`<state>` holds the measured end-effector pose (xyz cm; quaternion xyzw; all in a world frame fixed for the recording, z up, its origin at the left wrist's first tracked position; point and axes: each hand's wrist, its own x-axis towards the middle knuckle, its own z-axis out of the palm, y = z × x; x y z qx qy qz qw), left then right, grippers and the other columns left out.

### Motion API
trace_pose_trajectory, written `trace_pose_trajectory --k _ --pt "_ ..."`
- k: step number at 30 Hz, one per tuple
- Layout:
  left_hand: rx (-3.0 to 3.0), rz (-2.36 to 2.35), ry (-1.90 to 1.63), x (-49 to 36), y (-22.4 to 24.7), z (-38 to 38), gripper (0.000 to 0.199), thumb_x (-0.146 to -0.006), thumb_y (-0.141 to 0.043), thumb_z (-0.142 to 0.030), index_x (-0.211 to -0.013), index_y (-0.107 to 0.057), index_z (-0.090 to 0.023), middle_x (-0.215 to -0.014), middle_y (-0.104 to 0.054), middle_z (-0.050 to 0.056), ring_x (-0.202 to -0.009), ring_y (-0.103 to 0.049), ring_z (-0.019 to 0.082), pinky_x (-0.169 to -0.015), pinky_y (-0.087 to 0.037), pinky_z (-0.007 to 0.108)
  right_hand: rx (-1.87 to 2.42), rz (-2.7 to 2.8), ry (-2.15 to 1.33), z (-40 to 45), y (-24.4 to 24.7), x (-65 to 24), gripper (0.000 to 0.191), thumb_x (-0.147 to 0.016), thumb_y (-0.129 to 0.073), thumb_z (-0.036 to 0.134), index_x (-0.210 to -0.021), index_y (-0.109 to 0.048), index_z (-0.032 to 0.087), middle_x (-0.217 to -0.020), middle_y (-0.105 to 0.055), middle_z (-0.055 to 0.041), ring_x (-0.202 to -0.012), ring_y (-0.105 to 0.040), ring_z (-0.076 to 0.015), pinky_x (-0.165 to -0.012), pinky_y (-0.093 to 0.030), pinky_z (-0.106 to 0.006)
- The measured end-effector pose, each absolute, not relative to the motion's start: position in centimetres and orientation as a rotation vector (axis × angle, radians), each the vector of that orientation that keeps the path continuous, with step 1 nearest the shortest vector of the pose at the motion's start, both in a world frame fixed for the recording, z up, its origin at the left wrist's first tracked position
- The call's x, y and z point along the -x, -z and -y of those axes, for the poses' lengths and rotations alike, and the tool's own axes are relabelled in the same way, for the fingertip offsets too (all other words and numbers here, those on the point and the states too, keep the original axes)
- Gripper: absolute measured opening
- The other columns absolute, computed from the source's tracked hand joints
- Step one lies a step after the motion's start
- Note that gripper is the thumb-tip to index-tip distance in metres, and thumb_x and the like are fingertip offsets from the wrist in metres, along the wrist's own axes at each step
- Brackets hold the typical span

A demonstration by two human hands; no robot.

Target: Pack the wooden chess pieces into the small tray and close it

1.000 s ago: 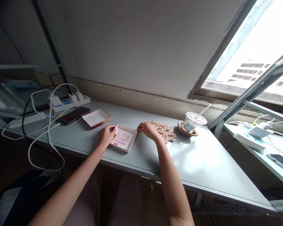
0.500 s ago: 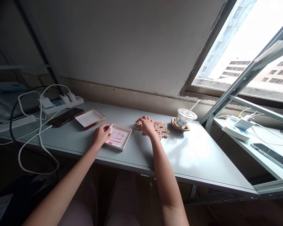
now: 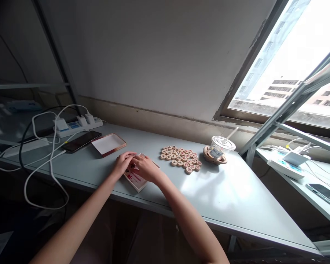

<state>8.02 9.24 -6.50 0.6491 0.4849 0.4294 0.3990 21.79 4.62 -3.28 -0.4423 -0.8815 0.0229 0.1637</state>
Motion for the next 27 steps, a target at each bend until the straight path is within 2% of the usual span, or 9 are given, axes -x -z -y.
trace_pose_trajectory --k 4,7,11,16,20,23,25,27 --pt "-1.644 -1.219 -1.105 -8.1 6.5 -9.3 0.026 -0.074 -0.054 -0.027 -0.095 -0.065 -0.017 -0.092 -0.069 0.008 -0.082 -0.063 0.019 -0.073 -0.050 0.029 1.309 2.437 -0.082 -4.5 2.3 -23.2 0.021 -0.082 -0.058 0.030 -0.101 -0.059 0.022 -0.107 -0.059 -0.0063 -0.097 -0.054 -0.0200 -0.082 -0.040 -0.034" --pt "-1.684 -1.208 -1.082 -8.0 6.5 -9.2 0.031 -0.070 -0.056 -0.020 -0.100 -0.064 -0.017 -0.098 -0.067 0.008 -0.083 -0.061 0.018 -0.074 -0.050 0.028 1.456 2.306 -0.155 -4.6 1.0 -26.1 0.019 -0.082 -0.057 0.032 -0.098 -0.060 0.023 -0.101 -0.059 -0.0045 -0.093 -0.053 -0.0182 -0.082 -0.038 -0.033" --pt "-1.685 -1.190 -1.085 -7.8 6.6 -9.1 0.046 -0.066 -0.049 -0.007 -0.108 -0.061 -0.018 -0.101 -0.065 0.007 -0.082 -0.059 0.016 -0.072 -0.049 0.026 1.712 2.262 -0.168 -4.7 0.6 -30.1 0.015 -0.080 -0.058 0.031 -0.091 -0.062 0.023 -0.097 -0.058 -0.0052 -0.095 -0.051 -0.0201 -0.082 -0.037 -0.033" --pt "-1.662 -1.235 -1.116 -7.9 7.1 -9.4 0.045 -0.066 -0.043 -0.004 -0.105 -0.061 -0.018 -0.102 -0.064 0.006 -0.085 -0.059 0.016 -0.071 -0.049 0.025 1.950 2.194 0.040 -4.7 1.6 -31.9 0.021 -0.077 -0.060 0.028 -0.096 -0.060 0.021 -0.101 -0.056 -0.0093 -0.101 -0.048 -0.0248 -0.086 -0.035 -0.039" --pt "-1.601 -1.249 -1.172 -7.9 7.3 -9.8 0.035 -0.071 -0.044 -0.011 -0.102 -0.060 -0.018 -0.103 -0.064 0.007 -0.087 -0.059 0.017 -0.074 -0.049 0.026 1.734 2.249 -0.047 -4.8 1.2 -30.3 0.022 -0.077 -0.054 0.015 -0.097 -0.060 0.022 -0.099 -0.057 -0.0058 -0.097 -0.049 -0.0210 -0.085 -0.036 -0.035" --pt "-1.577 -1.257 -1.203 -8.0 7.4 -9.9 0.027 -0.077 -0.043 -0.018 -0.098 -0.060 -0.018 -0.103 -0.064 0.007 -0.091 -0.060 0.018 -0.077 -0.049 0.028 1.533 2.271 -0.056 -4.8 0.7 -28.0 0.038 -0.074 -0.041 -0.001 -0.094 -0.063 0.023 -0.102 -0.058 -0.0047 -0.097 -0.050 -0.0189 -0.086 -0.036 -0.034" --pt "-1.587 -1.257 -1.215 -8.0 7.3 -9.9 0.026 -0.079 -0.042 -0.020 -0.096 -0.061 -0.017 -0.101 -0.065 0.007 -0.093 -0.060 0.019 -0.080 -0.048 0.029 1.444 2.281 -0.049 -4.7 0.7 -26.3 0.043 -0.074 -0.037 -0.003 -0.094 -0.063 0.024 -0.104 -0.058 -0.0043 -0.098 -0.050 -0.0186 -0.087 -0.036 -0.035" --pt "-1.613 -1.252 -1.212 -8.1 7.3 -9.9 0.024 -0.079 -0.042 -0.020 -0.093 -0.062 -0.017 -0.099 -0.066 0.007 -0.093 -0.060 0.019 -0.081 -0.048 0.029 1.359 2.326 -0.075 -4.6 1.1 -24.8 0.038 -0.077 -0.041 0.001 -0.097 -0.063 0.025 -0.106 -0.059 -0.0042 -0.099 -0.050 -0.0189 -0.087 -0.037 -0.035"
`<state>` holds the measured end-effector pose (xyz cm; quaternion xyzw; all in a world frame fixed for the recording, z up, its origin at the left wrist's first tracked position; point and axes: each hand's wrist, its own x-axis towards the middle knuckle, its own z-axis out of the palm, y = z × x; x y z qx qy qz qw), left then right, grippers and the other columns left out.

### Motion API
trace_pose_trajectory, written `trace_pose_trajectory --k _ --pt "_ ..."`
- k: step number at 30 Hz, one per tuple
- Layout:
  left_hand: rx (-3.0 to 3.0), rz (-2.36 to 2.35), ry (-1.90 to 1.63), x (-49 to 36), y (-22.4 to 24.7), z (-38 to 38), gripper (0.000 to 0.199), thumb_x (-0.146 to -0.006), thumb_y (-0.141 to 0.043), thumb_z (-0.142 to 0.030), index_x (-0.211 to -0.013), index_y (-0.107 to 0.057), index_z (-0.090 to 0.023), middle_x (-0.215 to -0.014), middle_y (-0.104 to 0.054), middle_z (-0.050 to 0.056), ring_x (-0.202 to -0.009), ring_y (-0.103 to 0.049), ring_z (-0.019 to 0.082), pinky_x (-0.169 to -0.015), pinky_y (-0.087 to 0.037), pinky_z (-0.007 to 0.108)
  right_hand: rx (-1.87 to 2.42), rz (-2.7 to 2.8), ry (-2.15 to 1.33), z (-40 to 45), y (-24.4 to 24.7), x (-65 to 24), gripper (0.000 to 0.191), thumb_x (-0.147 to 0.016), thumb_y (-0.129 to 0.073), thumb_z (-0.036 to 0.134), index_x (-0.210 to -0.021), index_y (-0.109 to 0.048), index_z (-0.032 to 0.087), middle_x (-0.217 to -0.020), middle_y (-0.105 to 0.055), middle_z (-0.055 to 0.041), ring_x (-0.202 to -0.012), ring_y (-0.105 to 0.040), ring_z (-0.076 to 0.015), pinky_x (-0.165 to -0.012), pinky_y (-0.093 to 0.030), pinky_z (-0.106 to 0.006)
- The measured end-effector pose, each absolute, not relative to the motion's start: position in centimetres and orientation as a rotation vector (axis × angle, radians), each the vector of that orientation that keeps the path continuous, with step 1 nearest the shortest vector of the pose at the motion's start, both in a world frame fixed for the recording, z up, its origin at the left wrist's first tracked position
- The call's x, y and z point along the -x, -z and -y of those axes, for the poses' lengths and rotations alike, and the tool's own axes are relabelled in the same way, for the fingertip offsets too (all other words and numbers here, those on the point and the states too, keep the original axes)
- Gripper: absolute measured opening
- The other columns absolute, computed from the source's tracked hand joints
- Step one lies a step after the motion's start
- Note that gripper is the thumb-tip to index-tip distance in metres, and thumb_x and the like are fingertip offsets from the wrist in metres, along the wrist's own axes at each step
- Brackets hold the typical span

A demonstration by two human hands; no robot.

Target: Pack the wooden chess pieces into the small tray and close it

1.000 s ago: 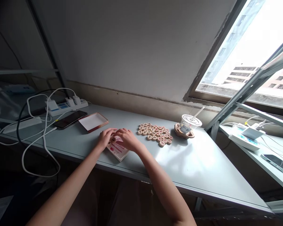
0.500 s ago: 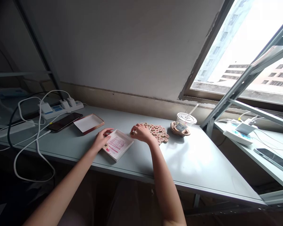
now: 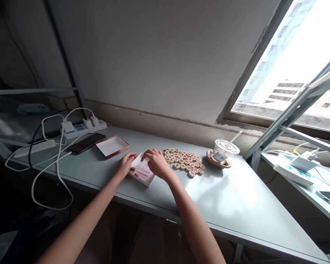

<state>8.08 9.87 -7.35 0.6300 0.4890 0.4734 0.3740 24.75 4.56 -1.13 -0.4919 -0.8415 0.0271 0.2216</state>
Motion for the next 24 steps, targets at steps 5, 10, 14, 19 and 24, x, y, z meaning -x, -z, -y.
trace_pose_trajectory --k 5,10,14,19,24 --pt "-1.624 -1.260 -1.173 -8.2 7.2 -9.6 0.020 -0.079 -0.046 -0.020 -0.089 -0.063 -0.017 -0.092 -0.067 0.007 -0.081 -0.063 0.017 -0.070 -0.051 0.027 1.191 2.440 -0.274 -4.6 3.1 -22.1 0.025 -0.082 -0.056 0.026 -0.107 -0.060 0.022 -0.112 -0.060 -0.0067 -0.102 -0.053 -0.0204 -0.084 -0.042 -0.034" --pt "-1.683 -1.251 -1.159 -8.2 6.9 -9.3 0.021 -0.074 -0.049 -0.012 -0.091 -0.062 -0.017 -0.093 -0.067 0.006 -0.079 -0.062 0.016 -0.073 -0.050 0.028 1.182 2.361 -0.424 -4.8 2.7 -22.6 0.019 -0.078 -0.062 0.031 -0.094 -0.064 0.021 -0.094 -0.065 -0.0040 -0.085 -0.058 -0.0168 -0.076 -0.045 -0.030" --pt "-1.716 -1.261 -1.171 -8.1 7.1 -9.5 0.029 -0.071 -0.046 -0.005 -0.092 -0.062 -0.017 -0.096 -0.066 0.006 -0.083 -0.061 0.016 -0.079 -0.049 0.030 1.274 2.189 -0.568 -4.5 0.0 -25.5 0.027 -0.079 -0.060 0.035 -0.102 -0.064 0.022 -0.093 -0.066 -0.0035 -0.081 -0.059 -0.0144 -0.072 -0.046 -0.026" --pt "-1.692 -1.288 -1.205 -7.9 7.6 -10.0 0.029 -0.071 -0.043 -0.004 -0.090 -0.061 -0.016 -0.098 -0.064 0.007 -0.084 -0.059 0.017 -0.080 -0.048 0.031 1.568 2.072 -0.645 -4.0 -1.6 -30.0 0.030 -0.080 -0.054 0.040 -0.103 -0.065 0.024 -0.095 -0.063 -0.0046 -0.073 -0.059 -0.0137 -0.051 -0.042 -0.021" --pt "-1.630 -1.329 -1.270 -7.9 7.8 -10.1 0.033 -0.071 -0.044 -0.004 -0.098 -0.057 -0.017 -0.099 -0.061 0.007 -0.084 -0.058 0.016 -0.080 -0.047 0.030 1.767 2.235 -0.543 -4.1 0.0 -32.9 0.016 -0.068 -0.063 0.023 -0.084 -0.066 0.024 -0.088 -0.063 -0.0028 -0.077 -0.057 -0.0158 -0.064 -0.044 -0.024"
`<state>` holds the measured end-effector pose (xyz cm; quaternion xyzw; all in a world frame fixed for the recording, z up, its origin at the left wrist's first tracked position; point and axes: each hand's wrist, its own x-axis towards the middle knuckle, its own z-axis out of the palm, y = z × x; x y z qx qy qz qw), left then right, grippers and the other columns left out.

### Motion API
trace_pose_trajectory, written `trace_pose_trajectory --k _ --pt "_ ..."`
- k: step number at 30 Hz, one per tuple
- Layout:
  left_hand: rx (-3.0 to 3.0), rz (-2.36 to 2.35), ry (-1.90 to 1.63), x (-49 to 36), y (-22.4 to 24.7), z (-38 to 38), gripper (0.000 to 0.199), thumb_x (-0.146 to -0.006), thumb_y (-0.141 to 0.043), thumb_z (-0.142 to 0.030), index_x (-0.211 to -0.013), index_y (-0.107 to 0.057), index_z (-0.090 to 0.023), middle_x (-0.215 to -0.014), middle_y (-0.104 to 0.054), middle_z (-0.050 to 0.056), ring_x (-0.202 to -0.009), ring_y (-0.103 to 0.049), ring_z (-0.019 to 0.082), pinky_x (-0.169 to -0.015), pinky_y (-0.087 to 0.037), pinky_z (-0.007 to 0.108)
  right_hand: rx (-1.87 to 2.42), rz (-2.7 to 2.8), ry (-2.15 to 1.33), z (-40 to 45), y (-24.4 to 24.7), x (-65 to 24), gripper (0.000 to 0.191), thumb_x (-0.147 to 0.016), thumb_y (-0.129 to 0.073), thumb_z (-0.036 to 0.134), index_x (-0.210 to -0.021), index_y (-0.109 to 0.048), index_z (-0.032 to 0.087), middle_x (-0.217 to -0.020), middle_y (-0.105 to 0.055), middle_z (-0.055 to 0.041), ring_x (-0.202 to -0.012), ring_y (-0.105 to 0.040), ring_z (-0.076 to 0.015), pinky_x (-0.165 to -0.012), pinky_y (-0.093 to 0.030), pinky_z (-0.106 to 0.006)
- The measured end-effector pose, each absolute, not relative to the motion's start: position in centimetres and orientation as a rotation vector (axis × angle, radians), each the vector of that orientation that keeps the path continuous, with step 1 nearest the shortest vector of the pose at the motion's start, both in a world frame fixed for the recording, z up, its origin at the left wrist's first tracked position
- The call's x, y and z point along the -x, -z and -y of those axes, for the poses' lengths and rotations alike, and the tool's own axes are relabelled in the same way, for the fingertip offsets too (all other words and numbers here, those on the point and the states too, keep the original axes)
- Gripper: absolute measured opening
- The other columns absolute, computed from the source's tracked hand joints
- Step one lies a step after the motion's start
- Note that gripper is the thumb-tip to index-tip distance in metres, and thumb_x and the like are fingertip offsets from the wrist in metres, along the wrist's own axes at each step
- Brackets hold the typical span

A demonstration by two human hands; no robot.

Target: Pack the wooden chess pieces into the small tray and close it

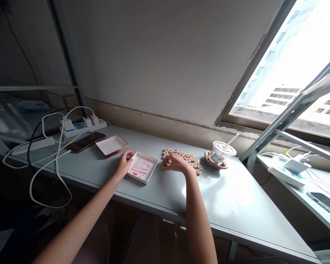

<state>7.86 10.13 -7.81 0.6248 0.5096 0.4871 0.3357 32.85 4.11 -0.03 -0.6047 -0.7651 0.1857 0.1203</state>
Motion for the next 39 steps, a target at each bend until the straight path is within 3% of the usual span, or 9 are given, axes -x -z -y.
trace_pose_trajectory --k 6,10,14,19,22,27,30,34,39 --pt "-1.597 -1.328 -1.287 -7.9 8.1 -10.3 0.032 -0.072 -0.048 -0.009 -0.103 -0.052 -0.018 -0.098 -0.060 0.008 -0.082 -0.057 0.016 -0.076 -0.047 0.029 1.721 2.176 -0.442 -4.0 -0.5 -32.1 0.023 -0.073 -0.059 0.021 -0.096 -0.060 0.023 -0.093 -0.060 -0.0032 -0.078 -0.056 -0.0150 -0.067 -0.045 -0.026" --pt "-1.595 -1.347 -1.334 -8.2 8.5 -10.5 0.034 -0.072 -0.046 -0.007 -0.104 -0.050 -0.018 -0.096 -0.060 0.006 -0.077 -0.056 0.015 -0.076 -0.045 0.029 1.475 2.196 -0.288 -4.7 0.1 -27.6 0.018 -0.085 -0.050 0.022 -0.099 -0.060 0.020 -0.098 -0.060 -0.0057 -0.089 -0.055 -0.0162 -0.080 -0.044 -0.031" --pt "-1.603 -1.392 -1.383 -8.6 9.0 -10.7 0.039 -0.072 -0.045 -0.006 -0.109 -0.045 -0.018 -0.092 -0.060 0.005 -0.078 -0.057 0.017 -0.075 -0.045 0.030 1.638 2.387 -0.249 -5.5 2.0 -23.4 0.037 -0.080 -0.056 0.021 -0.116 -0.054 0.017 -0.116 -0.054 -0.0137 -0.102 -0.053 -0.0236 -0.086 -0.042 -0.037" --pt "-1.649 -1.438 -1.393 -8.9 9.3 -10.8 0.040 -0.072 -0.043 -0.007 -0.111 -0.043 -0.018 -0.093 -0.060 0.006 -0.084 -0.058 0.019 -0.078 -0.044 0.033 1.671 2.414 -0.458 -4.5 1.6 -22.5 0.046 -0.077 -0.050 0.010 -0.122 -0.047 0.018 -0.095 -0.063 -0.0080 -0.090 -0.057 -0.0208 -0.078 -0.044 -0.034" --pt "-1.628 -1.447 -1.393 -8.9 9.3 -10.7 0.038 -0.074 -0.042 -0.008 -0.111 -0.043 -0.017 -0.094 -0.060 0.007 -0.083 -0.058 0.019 -0.077 -0.045 0.034 1.448 2.222 -0.702 -2.8 0.5 -24.4 0.045 -0.083 -0.049 0.022 -0.127 -0.040 0.026 -0.094 -0.062 -0.0037 -0.081 -0.056 -0.0163 -0.072 -0.046 -0.031" --pt "-1.589 -1.403 -1.480 -8.8 8.8 -10.4 0.030 -0.080 -0.041 -0.016 -0.110 -0.043 -0.016 -0.093 -0.059 0.009 -0.084 -0.057 0.020 -0.077 -0.046 0.035 1.348 1.904 -1.031 0.7 0.2 -30.5 0.060 -0.082 -0.053 0.044 -0.135 -0.029 0.030 -0.114 -0.055 -0.0077 -0.095 -0.057 -0.0185 -0.079 -0.047 -0.033" --pt "-1.623 -1.376 -1.542 -8.6 8.0 -9.7 0.028 -0.084 -0.039 -0.019 -0.111 -0.044 -0.016 -0.094 -0.058 0.009 -0.085 -0.056 0.020 -0.077 -0.046 0.036 1.576 1.977 -0.827 3.0 1.5 -32.7 0.050 -0.082 -0.052 0.044 -0.128 -0.041 0.030 -0.121 -0.052 -0.0074 -0.109 -0.050 -0.0213 -0.090 -0.043 -0.036" --pt "-1.777 -1.285 -1.657 -8.1 6.2 -8.5 0.023 -0.085 -0.037 -0.017 -0.105 -0.048 -0.020 -0.101 -0.057 0.009 -0.096 -0.053 0.021 -0.083 -0.044 0.038 1.924 1.859 -0.237 5.7 4.0 -32.5 0.039 -0.084 -0.044 0.046 -0.119 -0.051 0.032 -0.125 -0.051 -0.0051 -0.118 -0.042 -0.0261 -0.095 -0.036 -0.047" --pt "-1.940 -1.185 -1.701 -7.8 5.1 -7.8 0.023 -0.086 -0.035 -0.013 -0.102 -0.050 -0.020 -0.102 -0.055 0.008 -0.101 -0.050 0.021 -0.086 -0.043 0.038 2.008 1.730 -0.071 7.2 6.1 -31.6 0.038 -0.079 -0.049 0.048 -0.108 -0.059 0.026 -0.108 -0.059 -0.0089 -0.095 -0.056 -0.0252 -0.078 -0.045 -0.038"
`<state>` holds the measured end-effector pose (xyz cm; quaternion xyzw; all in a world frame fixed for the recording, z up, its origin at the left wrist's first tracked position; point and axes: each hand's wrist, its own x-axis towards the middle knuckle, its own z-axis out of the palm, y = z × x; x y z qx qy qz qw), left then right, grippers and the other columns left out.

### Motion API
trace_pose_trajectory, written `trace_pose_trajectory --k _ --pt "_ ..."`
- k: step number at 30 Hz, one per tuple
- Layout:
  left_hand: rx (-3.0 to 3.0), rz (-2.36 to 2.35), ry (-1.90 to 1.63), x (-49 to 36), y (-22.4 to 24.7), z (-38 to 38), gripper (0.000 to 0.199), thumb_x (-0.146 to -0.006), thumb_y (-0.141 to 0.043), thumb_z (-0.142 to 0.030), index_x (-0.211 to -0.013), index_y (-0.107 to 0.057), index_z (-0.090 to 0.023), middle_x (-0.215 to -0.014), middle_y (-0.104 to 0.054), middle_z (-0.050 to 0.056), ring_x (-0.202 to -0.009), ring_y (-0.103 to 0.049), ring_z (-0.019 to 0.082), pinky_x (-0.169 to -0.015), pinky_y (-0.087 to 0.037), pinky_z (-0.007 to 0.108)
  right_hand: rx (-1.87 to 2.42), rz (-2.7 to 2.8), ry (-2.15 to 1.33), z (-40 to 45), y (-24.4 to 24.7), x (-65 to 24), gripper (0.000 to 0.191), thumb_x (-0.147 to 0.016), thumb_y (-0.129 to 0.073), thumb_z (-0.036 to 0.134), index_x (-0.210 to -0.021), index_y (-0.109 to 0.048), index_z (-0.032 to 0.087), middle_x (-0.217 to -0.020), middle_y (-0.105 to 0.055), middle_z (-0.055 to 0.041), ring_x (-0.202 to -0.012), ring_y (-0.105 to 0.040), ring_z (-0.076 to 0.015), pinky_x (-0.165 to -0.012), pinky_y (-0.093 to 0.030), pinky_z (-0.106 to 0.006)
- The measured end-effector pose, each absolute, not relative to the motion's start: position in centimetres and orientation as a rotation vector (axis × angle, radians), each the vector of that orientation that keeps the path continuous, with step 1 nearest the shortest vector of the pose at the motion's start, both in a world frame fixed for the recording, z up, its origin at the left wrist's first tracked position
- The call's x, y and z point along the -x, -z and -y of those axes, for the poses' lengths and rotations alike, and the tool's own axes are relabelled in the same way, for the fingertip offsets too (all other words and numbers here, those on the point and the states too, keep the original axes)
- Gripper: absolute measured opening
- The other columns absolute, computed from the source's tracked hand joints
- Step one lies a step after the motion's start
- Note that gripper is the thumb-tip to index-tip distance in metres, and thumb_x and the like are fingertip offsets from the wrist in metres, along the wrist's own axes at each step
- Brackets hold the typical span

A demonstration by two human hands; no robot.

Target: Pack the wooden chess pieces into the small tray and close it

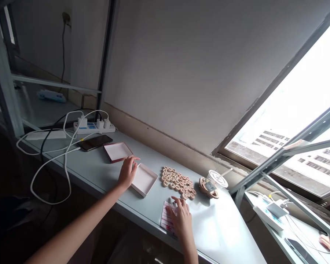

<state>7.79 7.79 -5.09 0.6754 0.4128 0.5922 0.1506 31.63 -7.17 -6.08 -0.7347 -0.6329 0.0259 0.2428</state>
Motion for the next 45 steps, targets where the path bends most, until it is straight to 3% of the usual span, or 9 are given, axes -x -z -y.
trace_pose_trajectory --k 4,8,14,22,27,33,39,42,45 --pt "-1.955 -1.147 -1.710 -7.8 5.1 -7.7 0.023 -0.085 -0.036 -0.012 -0.098 -0.052 -0.020 -0.100 -0.055 0.007 -0.099 -0.050 0.020 -0.086 -0.043 0.037 2.017 1.713 -0.225 7.2 5.6 -31.5 0.027 -0.080 -0.047 0.040 -0.093 -0.063 0.022 -0.077 -0.063 -0.0044 -0.068 -0.058 -0.0185 -0.065 -0.043 -0.030" --pt "-1.775 -1.125 -1.788 -7.7 5.1 -7.5 0.025 -0.087 -0.035 -0.016 -0.107 -0.048 -0.021 -0.101 -0.056 0.006 -0.090 -0.051 0.018 -0.080 -0.044 0.033 1.940 1.804 -0.238 5.7 2.4 -30.8 0.019 -0.078 -0.049 0.035 -0.073 -0.061 0.021 -0.079 -0.064 -0.0034 -0.076 -0.058 -0.0195 -0.068 -0.042 -0.030" --pt "-1.615 -1.178 -1.877 -7.7 5.4 -8.0 0.024 -0.085 -0.037 -0.017 -0.108 -0.045 -0.020 -0.098 -0.057 0.006 -0.085 -0.052 0.018 -0.079 -0.044 0.033 1.527 1.914 -0.477 -0.7 -2.6 -26.5 0.019 -0.082 -0.048 0.038 -0.083 -0.056 0.021 -0.085 -0.063 -0.0020 -0.074 -0.056 -0.0145 -0.064 -0.043 -0.025" --pt "-1.455 -1.253 -1.760 -7.8 7.7 -10.5 0.017 -0.077 -0.046 -0.021 -0.093 -0.048 -0.020 -0.098 -0.057 0.006 -0.089 -0.055 0.019 -0.078 -0.046 0.034 1.743 1.961 -0.434 -6.4 3.0 -20.2 0.013 -0.081 -0.048 0.021 -0.092 -0.054 0.023 -0.096 -0.064 0.0003 -0.086 -0.057 -0.0142 -0.075 -0.040 -0.025" --pt "-1.594 -1.248 -1.524 -8.1 9.3 -11.5 0.034 -0.071 -0.059 -0.025 -0.103 -0.048 -0.018 -0.110 -0.055 0.010 -0.103 -0.052 0.023 -0.089 -0.042 0.039 1.759 1.928 -0.388 -6.6 4.1 -21.2 0.020 -0.079 -0.046 0.019 -0.100 -0.047 0.021 -0.106 -0.057 -0.0038 -0.094 -0.053 -0.0156 -0.080 -0.038 -0.027" --pt "-1.777 -1.190 -1.252 -8.0 9.7 -10.9 0.046 -0.067 -0.058 -0.013 -0.111 -0.048 -0.020 -0.115 -0.057 0.011 -0.106 -0.053 0.024 -0.091 -0.041 0.041 1.783 1.982 -0.319 -6.3 3.9 -21.7 0.030 -0.074 -0.044 0.007 -0.100 -0.049 0.019 -0.107 -0.053 -0.0061 -0.098 -0.050 -0.0168 -0.081 -0.037 -0.028" --pt "-1.825 -1.258 -0.896 -7.0 7.7 -12.5 0.062 -0.064 -0.065 -0.033 -0.119 -0.043 -0.013 -0.104 -0.059 0.012 -0.096 -0.057 0.025 -0.084 -0.044 0.038 1.817 2.115 0.022 -6.7 3.0 -21.7 0.019 -0.077 -0.057 0.022 -0.096 -0.057 0.022 -0.104 -0.055 -0.0056 -0.101 -0.048 -0.0219 -0.086 -0.033 -0.037" --pt "-1.996 -1.168 -0.732 -6.7 5.3 -14.4 0.067 -0.061 -0.066 -0.048 -0.118 -0.049 -0.017 -0.103 -0.057 0.011 -0.098 -0.055 0.027 -0.084 -0.044 0.037 1.761 2.038 -0.117 -7.0 0.7 -24.9 0.013 -0.082 -0.053 0.029 -0.090 -0.060 0.022 -0.095 -0.060 -0.0031 -0.090 -0.054 -0.0174 -0.080 -0.037 -0.032" --pt "-2.141 -1.006 -0.609 -6.9 3.7 -15.8 0.065 -0.056 -0.070 -0.049 -0.116 -0.055 -0.027 -0.118 -0.050 0.010 -0.111 -0.049 0.028 -0.091 -0.040 0.036 1.663 1.952 -0.435 -6.3 -1.1 -30.0 0.021 -0.081 -0.054 0.036 -0.095 -0.059 0.021 -0.089 -0.062 -0.0013 -0.076 -0.057 -0.0127 -0.064 -0.040 -0.023"
